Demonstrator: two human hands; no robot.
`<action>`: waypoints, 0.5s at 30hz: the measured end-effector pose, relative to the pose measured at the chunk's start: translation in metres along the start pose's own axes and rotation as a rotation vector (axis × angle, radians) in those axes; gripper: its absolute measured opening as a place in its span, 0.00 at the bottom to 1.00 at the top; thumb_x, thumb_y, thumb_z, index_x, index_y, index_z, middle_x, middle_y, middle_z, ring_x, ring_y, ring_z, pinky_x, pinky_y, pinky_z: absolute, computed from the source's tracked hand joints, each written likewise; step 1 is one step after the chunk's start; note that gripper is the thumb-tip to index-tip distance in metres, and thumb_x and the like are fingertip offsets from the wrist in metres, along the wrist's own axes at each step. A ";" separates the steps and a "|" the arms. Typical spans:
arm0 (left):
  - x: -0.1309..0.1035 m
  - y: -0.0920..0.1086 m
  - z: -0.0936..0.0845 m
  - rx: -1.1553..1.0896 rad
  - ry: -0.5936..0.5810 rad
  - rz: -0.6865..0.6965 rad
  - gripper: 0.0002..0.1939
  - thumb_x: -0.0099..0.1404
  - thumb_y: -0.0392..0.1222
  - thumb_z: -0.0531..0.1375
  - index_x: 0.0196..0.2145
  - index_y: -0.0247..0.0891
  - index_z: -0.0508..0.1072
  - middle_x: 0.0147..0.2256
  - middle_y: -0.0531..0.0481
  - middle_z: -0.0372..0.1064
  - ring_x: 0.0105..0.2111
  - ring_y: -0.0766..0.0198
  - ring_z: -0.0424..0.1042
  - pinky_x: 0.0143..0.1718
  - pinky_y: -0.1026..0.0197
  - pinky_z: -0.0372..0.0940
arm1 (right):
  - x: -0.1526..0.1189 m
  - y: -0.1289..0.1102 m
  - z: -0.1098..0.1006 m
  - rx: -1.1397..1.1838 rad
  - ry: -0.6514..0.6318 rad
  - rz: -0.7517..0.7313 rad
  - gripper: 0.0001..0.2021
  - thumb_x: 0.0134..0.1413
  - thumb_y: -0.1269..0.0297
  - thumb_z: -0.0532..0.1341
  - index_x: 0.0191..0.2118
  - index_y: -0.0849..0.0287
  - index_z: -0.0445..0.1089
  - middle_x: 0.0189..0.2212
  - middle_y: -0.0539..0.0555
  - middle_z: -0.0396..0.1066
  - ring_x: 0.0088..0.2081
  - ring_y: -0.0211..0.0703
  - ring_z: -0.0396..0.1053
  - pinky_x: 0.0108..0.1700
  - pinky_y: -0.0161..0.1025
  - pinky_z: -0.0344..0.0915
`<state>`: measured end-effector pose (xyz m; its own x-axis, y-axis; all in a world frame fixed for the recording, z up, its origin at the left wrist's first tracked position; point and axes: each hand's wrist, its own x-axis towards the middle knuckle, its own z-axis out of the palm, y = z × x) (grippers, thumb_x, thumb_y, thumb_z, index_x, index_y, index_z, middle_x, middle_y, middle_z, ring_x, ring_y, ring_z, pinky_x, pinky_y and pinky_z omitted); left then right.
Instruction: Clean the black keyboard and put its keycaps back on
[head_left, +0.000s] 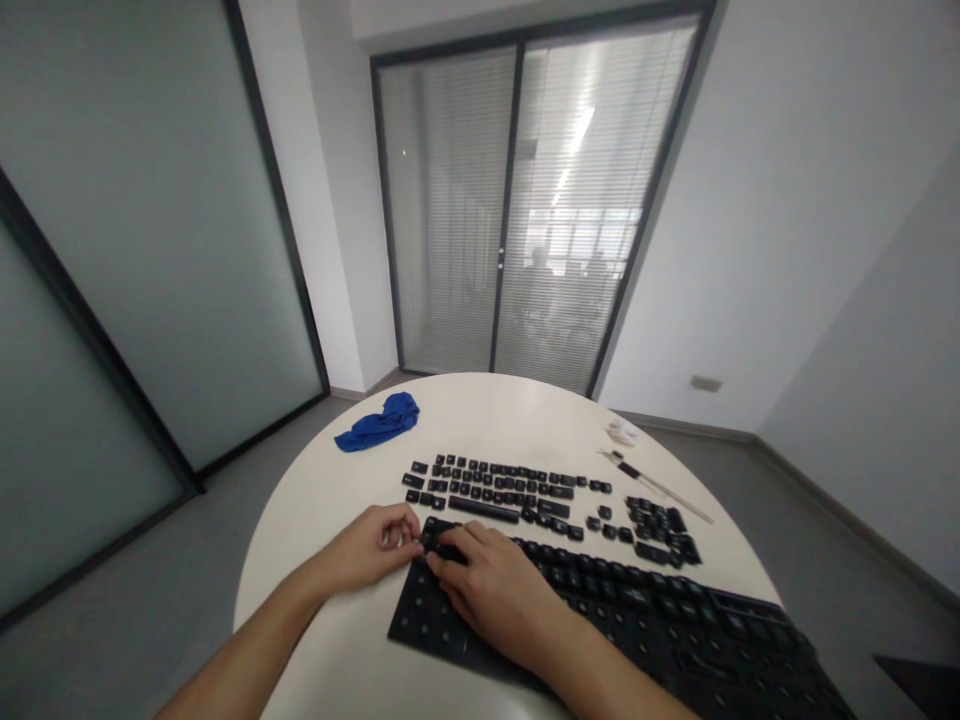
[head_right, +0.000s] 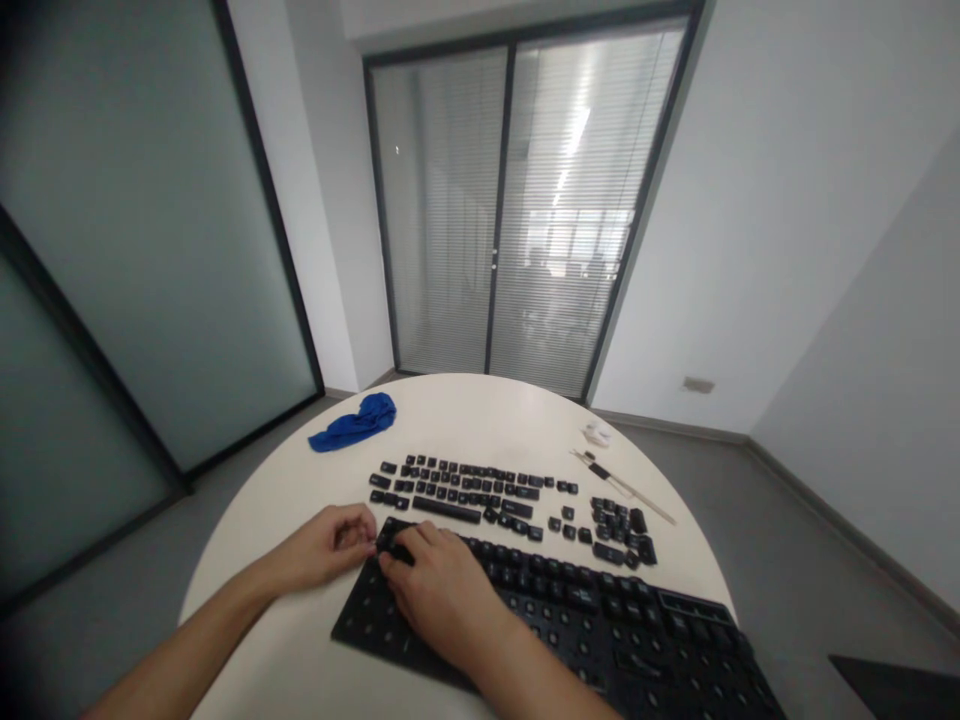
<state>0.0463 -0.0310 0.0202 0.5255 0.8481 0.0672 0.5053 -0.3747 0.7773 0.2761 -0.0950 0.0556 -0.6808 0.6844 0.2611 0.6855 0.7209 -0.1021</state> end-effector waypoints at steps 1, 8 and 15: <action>0.001 0.002 0.000 0.010 0.026 0.013 0.12 0.64 0.48 0.61 0.33 0.36 0.72 0.20 0.58 0.57 0.23 0.67 0.58 0.26 0.65 0.52 | -0.001 0.001 -0.002 0.014 -0.001 -0.011 0.13 0.64 0.67 0.58 0.52 0.57 0.72 0.48 0.58 0.72 0.48 0.51 0.67 0.49 0.46 0.69; 0.038 0.011 -0.009 0.163 0.311 0.108 0.13 0.69 0.48 0.57 0.41 0.39 0.76 0.38 0.48 0.75 0.38 0.58 0.71 0.41 0.61 0.63 | -0.009 0.008 -0.012 0.102 -0.008 -0.045 0.15 0.65 0.67 0.57 0.55 0.55 0.71 0.54 0.57 0.70 0.52 0.48 0.66 0.52 0.43 0.67; 0.106 -0.001 -0.022 0.385 0.282 -0.048 0.14 0.66 0.44 0.59 0.46 0.39 0.79 0.46 0.44 0.77 0.43 0.53 0.74 0.42 0.59 0.64 | -0.014 0.013 -0.016 0.165 -0.028 -0.053 0.13 0.64 0.66 0.58 0.51 0.55 0.74 0.56 0.56 0.69 0.54 0.48 0.66 0.55 0.43 0.66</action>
<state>0.0864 0.0674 0.0405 0.3161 0.9165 0.2452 0.7696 -0.3988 0.4987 0.2986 -0.0972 0.0657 -0.7232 0.6464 0.2431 0.5988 0.7623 -0.2457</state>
